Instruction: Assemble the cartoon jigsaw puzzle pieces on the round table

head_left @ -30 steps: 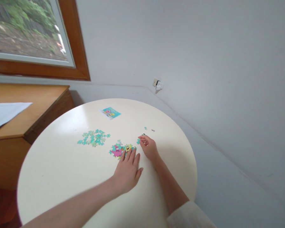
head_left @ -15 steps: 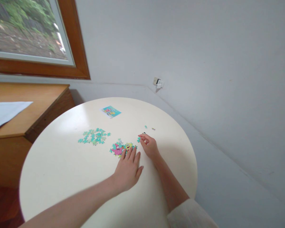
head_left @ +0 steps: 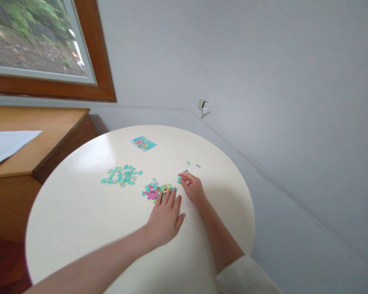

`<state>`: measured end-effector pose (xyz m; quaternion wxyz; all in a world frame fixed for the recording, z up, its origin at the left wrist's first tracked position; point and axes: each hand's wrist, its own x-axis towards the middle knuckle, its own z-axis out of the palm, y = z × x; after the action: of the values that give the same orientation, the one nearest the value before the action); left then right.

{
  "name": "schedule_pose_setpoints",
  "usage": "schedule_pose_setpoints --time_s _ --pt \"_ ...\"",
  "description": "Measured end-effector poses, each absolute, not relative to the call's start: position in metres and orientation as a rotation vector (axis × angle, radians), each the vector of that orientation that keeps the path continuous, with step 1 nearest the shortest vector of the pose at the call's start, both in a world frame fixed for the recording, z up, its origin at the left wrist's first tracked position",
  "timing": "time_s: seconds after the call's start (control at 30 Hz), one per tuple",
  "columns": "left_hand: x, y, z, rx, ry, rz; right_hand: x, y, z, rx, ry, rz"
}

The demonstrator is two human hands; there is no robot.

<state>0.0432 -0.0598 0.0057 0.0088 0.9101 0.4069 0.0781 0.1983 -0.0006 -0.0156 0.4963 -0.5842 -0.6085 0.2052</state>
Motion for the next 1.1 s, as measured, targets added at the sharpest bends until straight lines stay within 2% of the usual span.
schedule_pose_setpoints --time_s 1.1 --pt "0.0434 -0.0589 0.0006 2.891 1.261 0.351 0.1961 -0.0026 -0.0144 -1.389 -1.552 0.572"
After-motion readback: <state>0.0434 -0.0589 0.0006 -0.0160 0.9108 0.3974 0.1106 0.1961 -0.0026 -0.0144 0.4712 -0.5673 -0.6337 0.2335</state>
